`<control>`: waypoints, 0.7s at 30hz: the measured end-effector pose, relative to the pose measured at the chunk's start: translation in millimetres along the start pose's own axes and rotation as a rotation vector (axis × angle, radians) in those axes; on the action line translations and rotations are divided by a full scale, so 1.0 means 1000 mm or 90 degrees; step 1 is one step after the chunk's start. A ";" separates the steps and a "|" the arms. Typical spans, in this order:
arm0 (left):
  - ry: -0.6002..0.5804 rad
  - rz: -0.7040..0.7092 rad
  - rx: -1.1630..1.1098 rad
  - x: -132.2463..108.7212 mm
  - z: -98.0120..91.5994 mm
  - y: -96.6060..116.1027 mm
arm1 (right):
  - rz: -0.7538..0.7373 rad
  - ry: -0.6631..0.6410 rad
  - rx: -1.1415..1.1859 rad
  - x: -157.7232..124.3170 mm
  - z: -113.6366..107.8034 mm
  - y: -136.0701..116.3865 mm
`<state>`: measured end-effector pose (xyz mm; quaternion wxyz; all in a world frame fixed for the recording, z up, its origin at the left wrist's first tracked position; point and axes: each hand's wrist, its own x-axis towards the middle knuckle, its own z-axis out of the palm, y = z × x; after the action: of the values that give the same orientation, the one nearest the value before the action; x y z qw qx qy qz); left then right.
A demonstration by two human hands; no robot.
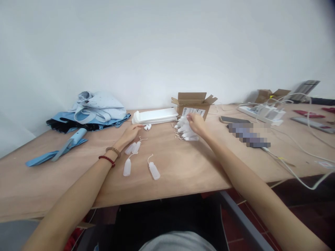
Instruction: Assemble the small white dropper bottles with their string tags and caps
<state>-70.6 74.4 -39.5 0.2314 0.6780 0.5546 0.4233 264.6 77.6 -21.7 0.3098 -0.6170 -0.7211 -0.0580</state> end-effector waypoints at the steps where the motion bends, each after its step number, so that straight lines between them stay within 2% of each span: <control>1: -0.030 0.023 -0.004 0.002 0.002 0.001 | -0.001 -0.011 0.001 0.000 0.001 0.001; 3: -0.086 0.057 -0.014 0.004 0.005 0.003 | 0.000 -0.021 0.002 0.001 0.002 0.002; 5: -0.110 0.052 -0.014 0.006 0.007 0.004 | 0.007 -0.021 0.003 0.000 0.003 0.003; 8: -0.094 0.026 -0.002 0.006 0.009 0.003 | 0.015 -0.010 0.008 -0.002 0.002 0.001; 11: -0.086 0.017 0.004 0.006 0.010 0.000 | 0.013 0.037 0.004 -0.004 0.000 -0.004; 14: -0.094 0.024 0.005 0.005 0.010 -0.003 | -0.033 0.100 0.012 -0.007 -0.005 -0.016; 16: -0.090 0.018 0.004 0.005 0.009 -0.003 | -0.086 0.112 0.048 -0.013 -0.010 -0.031; 18: -0.068 0.008 0.011 0.003 0.008 -0.003 | -0.139 0.058 0.116 -0.024 -0.014 -0.051; 21: -0.038 0.013 0.045 0.001 0.005 -0.003 | -0.243 -0.174 0.280 -0.049 -0.017 -0.087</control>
<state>-68.1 77.0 -44.0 0.2193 0.7038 0.5553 0.3851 192.4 8.0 -7.6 0.3197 -0.3910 -0.8538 0.1260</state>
